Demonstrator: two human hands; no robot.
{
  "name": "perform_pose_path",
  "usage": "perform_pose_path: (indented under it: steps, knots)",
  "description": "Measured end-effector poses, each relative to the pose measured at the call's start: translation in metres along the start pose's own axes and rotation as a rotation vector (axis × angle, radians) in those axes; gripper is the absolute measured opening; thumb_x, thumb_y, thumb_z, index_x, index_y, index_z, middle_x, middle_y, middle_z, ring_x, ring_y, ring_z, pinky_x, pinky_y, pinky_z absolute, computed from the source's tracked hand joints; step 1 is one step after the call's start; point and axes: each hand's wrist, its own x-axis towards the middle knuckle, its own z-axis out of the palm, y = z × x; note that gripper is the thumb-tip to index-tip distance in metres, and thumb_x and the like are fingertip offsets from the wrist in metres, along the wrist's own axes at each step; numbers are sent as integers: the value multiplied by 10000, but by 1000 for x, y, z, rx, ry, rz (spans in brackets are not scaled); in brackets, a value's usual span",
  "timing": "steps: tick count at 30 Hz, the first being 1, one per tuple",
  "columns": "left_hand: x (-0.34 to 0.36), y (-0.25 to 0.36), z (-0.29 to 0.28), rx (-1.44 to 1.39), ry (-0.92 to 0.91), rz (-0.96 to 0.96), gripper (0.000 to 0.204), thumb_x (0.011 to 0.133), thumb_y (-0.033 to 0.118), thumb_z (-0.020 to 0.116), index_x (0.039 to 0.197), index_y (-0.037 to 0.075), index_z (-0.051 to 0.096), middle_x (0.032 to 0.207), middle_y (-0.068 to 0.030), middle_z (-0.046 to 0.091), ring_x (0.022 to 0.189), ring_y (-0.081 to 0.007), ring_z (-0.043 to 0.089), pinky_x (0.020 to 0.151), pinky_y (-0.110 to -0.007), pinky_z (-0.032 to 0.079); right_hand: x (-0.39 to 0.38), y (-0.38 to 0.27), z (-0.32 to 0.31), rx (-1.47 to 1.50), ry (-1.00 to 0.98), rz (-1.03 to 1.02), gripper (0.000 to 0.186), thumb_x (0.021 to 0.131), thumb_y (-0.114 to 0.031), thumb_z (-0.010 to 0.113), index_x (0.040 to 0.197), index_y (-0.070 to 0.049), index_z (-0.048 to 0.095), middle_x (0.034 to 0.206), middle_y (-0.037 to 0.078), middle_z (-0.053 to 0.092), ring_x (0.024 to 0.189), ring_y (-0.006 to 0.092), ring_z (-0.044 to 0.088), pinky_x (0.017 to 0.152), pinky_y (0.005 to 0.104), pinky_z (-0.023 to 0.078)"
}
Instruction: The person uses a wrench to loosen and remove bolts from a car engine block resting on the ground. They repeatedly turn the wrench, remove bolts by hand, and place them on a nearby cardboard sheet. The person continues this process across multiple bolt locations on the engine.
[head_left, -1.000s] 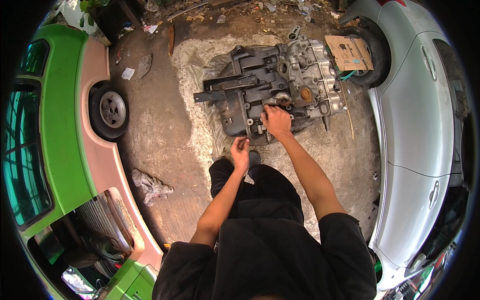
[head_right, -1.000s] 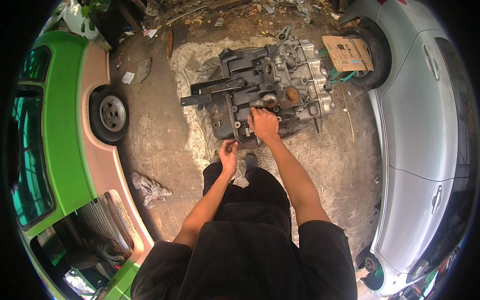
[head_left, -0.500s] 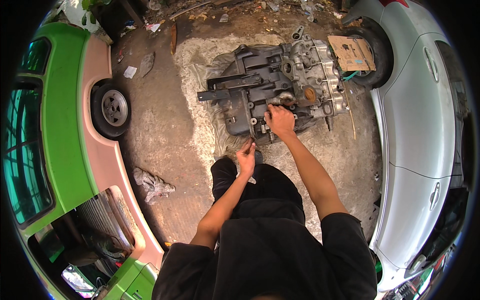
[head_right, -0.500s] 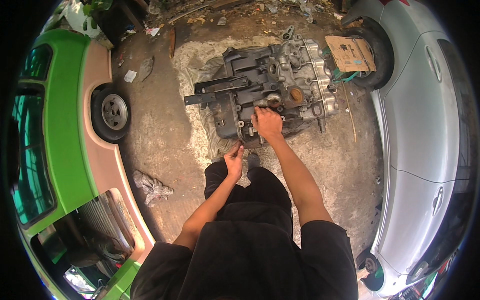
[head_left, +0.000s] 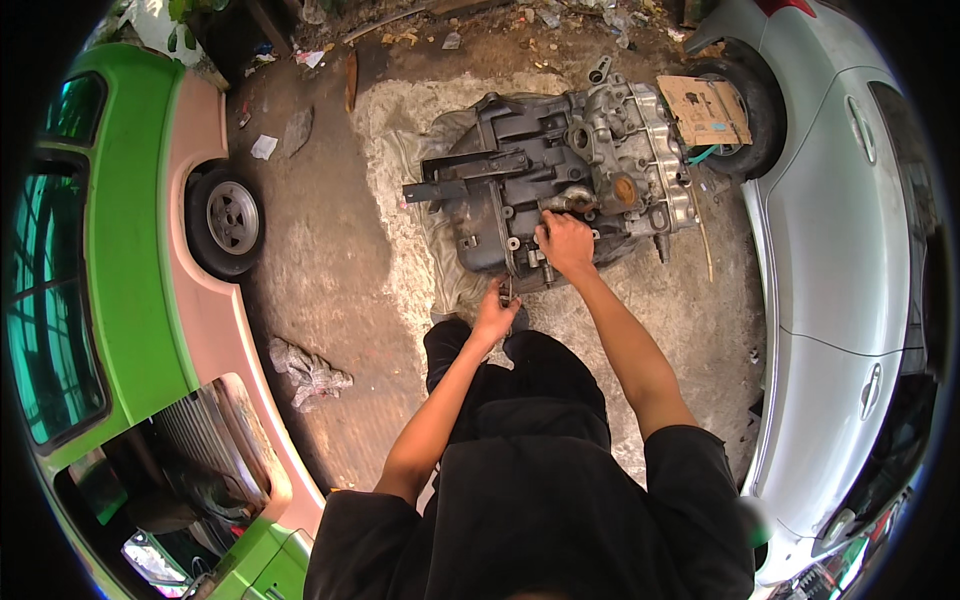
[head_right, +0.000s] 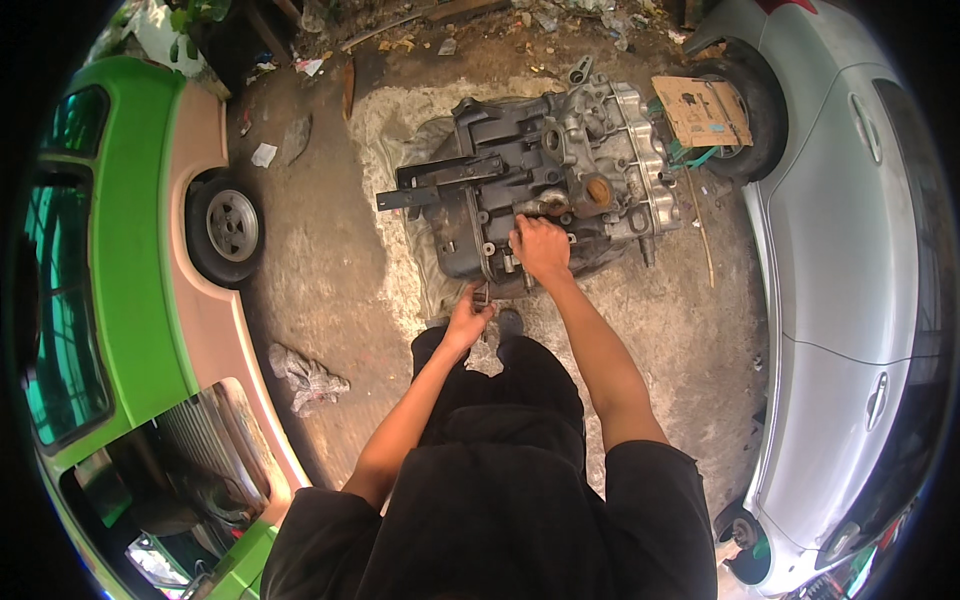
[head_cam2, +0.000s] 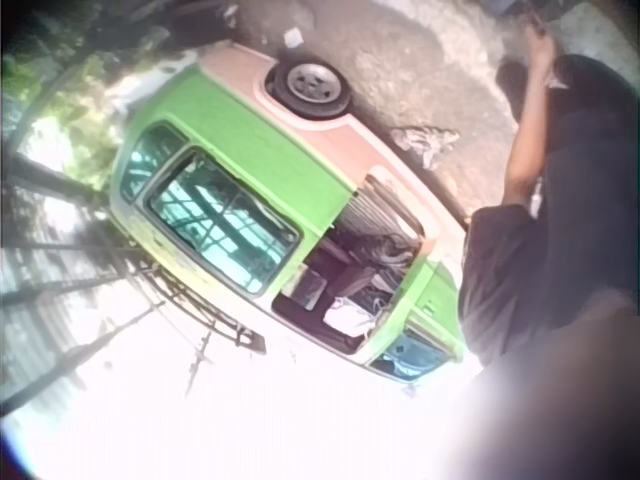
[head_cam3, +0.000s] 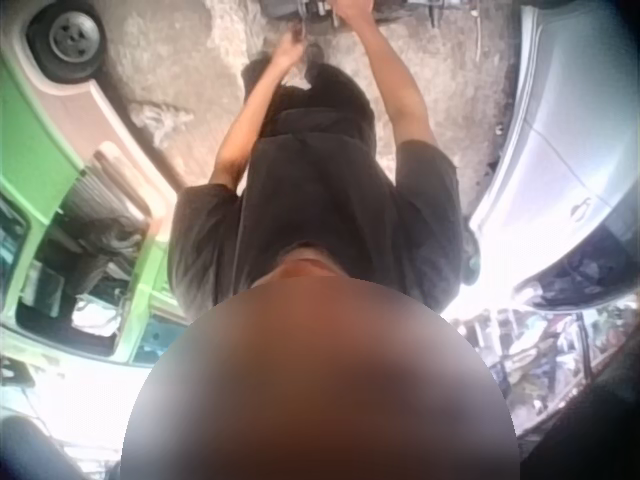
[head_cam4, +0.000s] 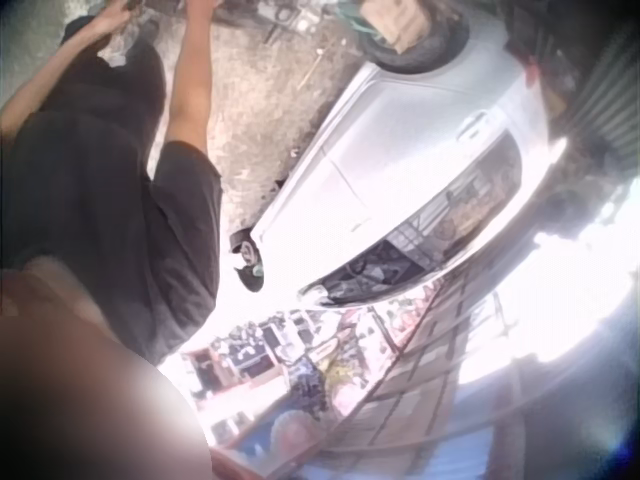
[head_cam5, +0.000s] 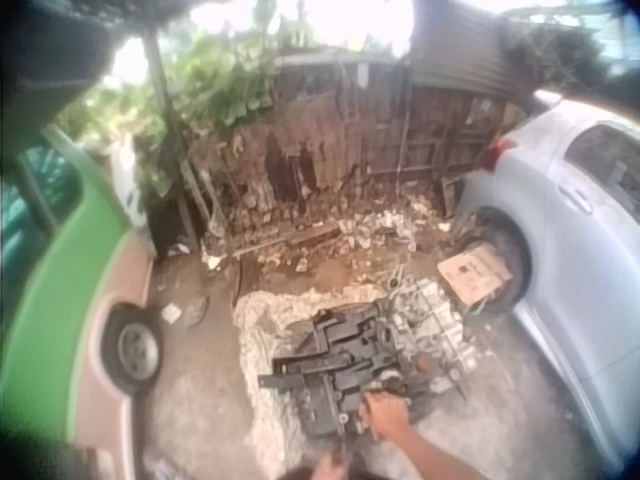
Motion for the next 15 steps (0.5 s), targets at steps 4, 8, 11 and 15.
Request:
perform_pose_path:
  steps: [4, 8, 11, 15]
  knots:
    - [2, 29, -35, -77, -24, -32, 279, 873, -37, 571, 1147, -21, 521, 980, -120, 609, 815, -147, 591, 686, -286, 486, -1, 1, 0, 15, 47, -21, 271, 855, -244, 635, 1039, -46, 651, 893, 86, 695, 862, 262, 656, 738, 389, 542]
    - [23, 41, -57, -140, -10, 23, 108, 893, -73, 533, 984, -57, 587, 792, -117, 659, 656, -146, 627, 576, -271, 488, -1, 0, 3, 6, 45, -16, 277, 854, -244, 637, 1045, -43, 651, 899, 89, 696, 868, 262, 655, 744, 387, 541]
    - [55, 40, -55, 38, 100, 104, 101, 885, -2, 587, 967, -58, 608, 758, -115, 676, 590, -156, 639, 552, -311, 494, -2, 1, 3, -8, 54, -16, 290, 857, -247, 634, 1058, -39, 655, 903, 92, 697, 872, 264, 655, 748, 384, 541]
    - [90, 29, -37, 110, 232, 59, 209, 957, 159, 553, 997, -40, 606, 762, -165, 665, 685, -293, 653, 654, -409, 499, -1, 0, 2, 9, 49, -15, 305, 858, -247, 635, 1074, -33, 658, 907, 95, 698, 875, 263, 657, 753, 384, 543]
